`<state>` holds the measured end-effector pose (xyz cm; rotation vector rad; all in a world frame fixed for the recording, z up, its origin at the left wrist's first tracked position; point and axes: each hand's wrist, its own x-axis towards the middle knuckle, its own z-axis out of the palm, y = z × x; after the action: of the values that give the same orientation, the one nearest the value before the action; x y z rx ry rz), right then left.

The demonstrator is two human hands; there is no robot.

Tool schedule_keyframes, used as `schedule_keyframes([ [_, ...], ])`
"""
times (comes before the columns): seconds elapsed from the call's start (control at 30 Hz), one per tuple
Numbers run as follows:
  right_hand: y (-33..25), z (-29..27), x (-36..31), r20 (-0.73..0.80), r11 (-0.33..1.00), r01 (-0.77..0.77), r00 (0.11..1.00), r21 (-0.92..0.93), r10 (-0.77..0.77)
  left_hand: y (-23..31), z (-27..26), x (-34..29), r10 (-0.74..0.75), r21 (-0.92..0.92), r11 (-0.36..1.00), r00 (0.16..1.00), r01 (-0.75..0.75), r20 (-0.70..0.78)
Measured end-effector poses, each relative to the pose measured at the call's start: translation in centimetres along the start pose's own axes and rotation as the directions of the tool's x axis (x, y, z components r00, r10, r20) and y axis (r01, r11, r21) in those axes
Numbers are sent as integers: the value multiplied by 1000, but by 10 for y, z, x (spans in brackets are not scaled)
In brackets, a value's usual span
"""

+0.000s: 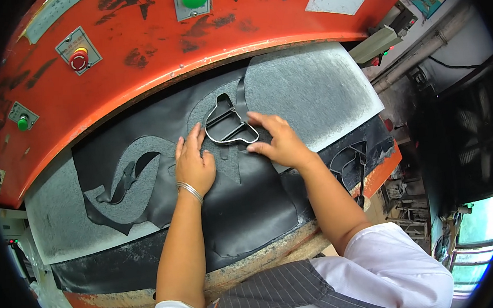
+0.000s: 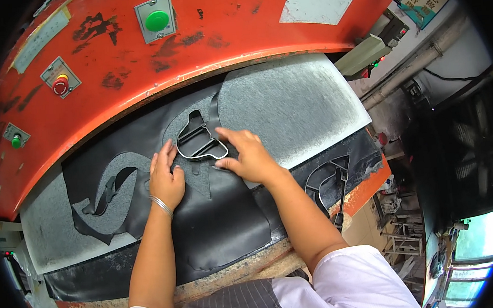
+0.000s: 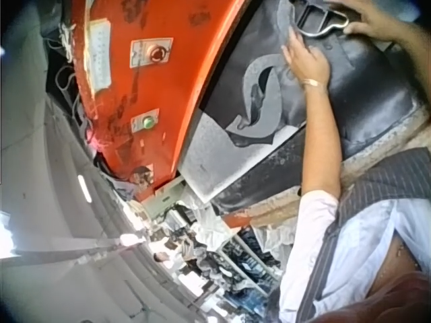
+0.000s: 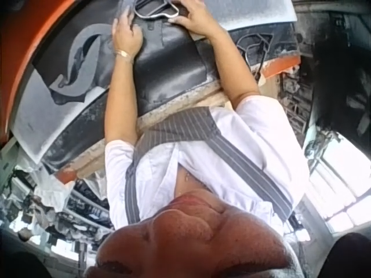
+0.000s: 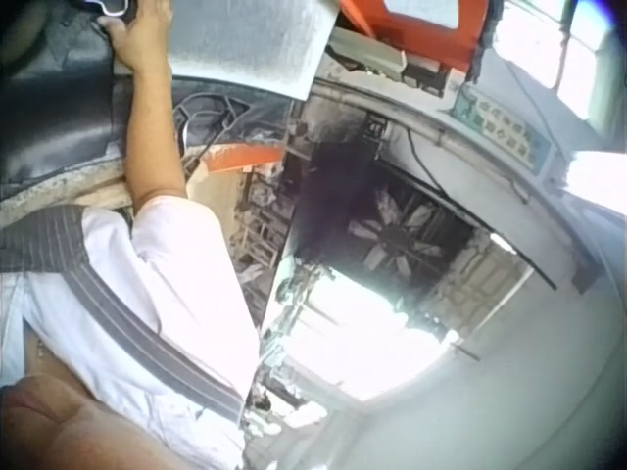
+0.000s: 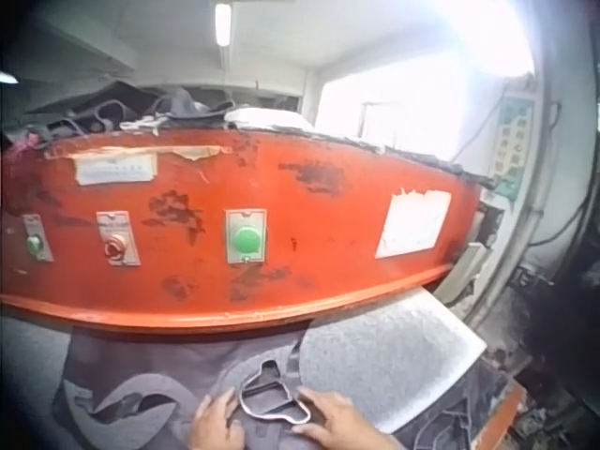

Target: Cutting shoe components from leather sheets using a hydraulic clicker press and metal dies.

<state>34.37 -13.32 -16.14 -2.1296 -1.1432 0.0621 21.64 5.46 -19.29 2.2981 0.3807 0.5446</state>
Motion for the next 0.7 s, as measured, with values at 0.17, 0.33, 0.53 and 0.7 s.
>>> schedule_keyframes([
  [0.17,-5,1,70,-1,933,281,957,-225,-289,1,4,2,12,-5,1000,1000,-12,-10],
  [0.33,-32,25,127,557,718,637,717,-280,-419,-1,4,1,3,-15,1000,998,-4,-67],
  [0.53,-40,-8,126,448,815,363,882,-452,-144,-7,5,-1,-74,-150,987,985,50,-157],
  [0.7,-17,-25,83,190,845,-533,835,43,516,-3,4,0,-68,-108,993,987,53,-144],
])
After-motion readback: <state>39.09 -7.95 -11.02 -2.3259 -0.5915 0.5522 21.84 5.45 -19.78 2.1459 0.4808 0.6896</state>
